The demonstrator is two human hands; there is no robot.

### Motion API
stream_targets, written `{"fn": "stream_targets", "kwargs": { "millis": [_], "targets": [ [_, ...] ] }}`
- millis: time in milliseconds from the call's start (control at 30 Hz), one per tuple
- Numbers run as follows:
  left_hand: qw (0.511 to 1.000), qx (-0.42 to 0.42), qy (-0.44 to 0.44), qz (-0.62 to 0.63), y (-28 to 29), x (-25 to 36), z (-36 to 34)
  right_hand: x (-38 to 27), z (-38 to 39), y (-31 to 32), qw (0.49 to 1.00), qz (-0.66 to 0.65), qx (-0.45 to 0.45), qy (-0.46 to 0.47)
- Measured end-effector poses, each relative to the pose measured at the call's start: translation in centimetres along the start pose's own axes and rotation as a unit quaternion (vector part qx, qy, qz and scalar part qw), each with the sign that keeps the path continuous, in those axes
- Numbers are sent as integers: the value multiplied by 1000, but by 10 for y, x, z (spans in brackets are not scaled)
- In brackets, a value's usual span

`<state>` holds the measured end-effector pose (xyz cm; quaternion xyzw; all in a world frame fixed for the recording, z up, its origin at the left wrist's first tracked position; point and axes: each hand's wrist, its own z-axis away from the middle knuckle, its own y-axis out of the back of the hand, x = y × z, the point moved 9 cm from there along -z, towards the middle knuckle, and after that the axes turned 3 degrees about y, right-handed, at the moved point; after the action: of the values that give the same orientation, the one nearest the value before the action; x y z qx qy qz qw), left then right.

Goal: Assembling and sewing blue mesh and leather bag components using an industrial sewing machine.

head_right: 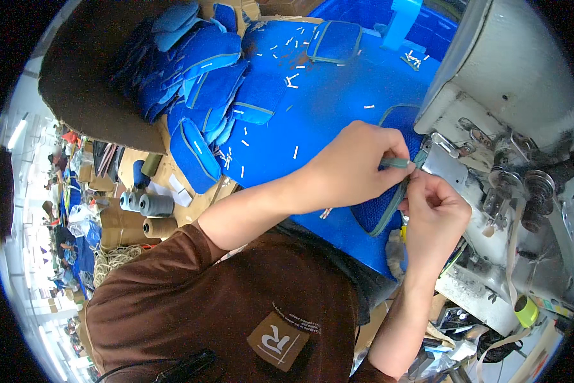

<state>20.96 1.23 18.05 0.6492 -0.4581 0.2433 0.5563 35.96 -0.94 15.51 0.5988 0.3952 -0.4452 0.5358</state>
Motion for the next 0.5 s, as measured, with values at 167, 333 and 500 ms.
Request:
{"fn": "stream_targets", "kwargs": {
  "millis": [167, 333, 500],
  "targets": [
    [999, -26, -30, -19, -1, 3, -8, 8, -2, 1, 997, -60, -17, -49],
    [998, -55, -7, 1, -4, 3, -4, 5, -5, -1, 994, -65, -48, -80],
    [976, -26, -126, -176, -9, 24, 1, 2, -7, 0, 998, -29, -42, -23]
  ]
}}
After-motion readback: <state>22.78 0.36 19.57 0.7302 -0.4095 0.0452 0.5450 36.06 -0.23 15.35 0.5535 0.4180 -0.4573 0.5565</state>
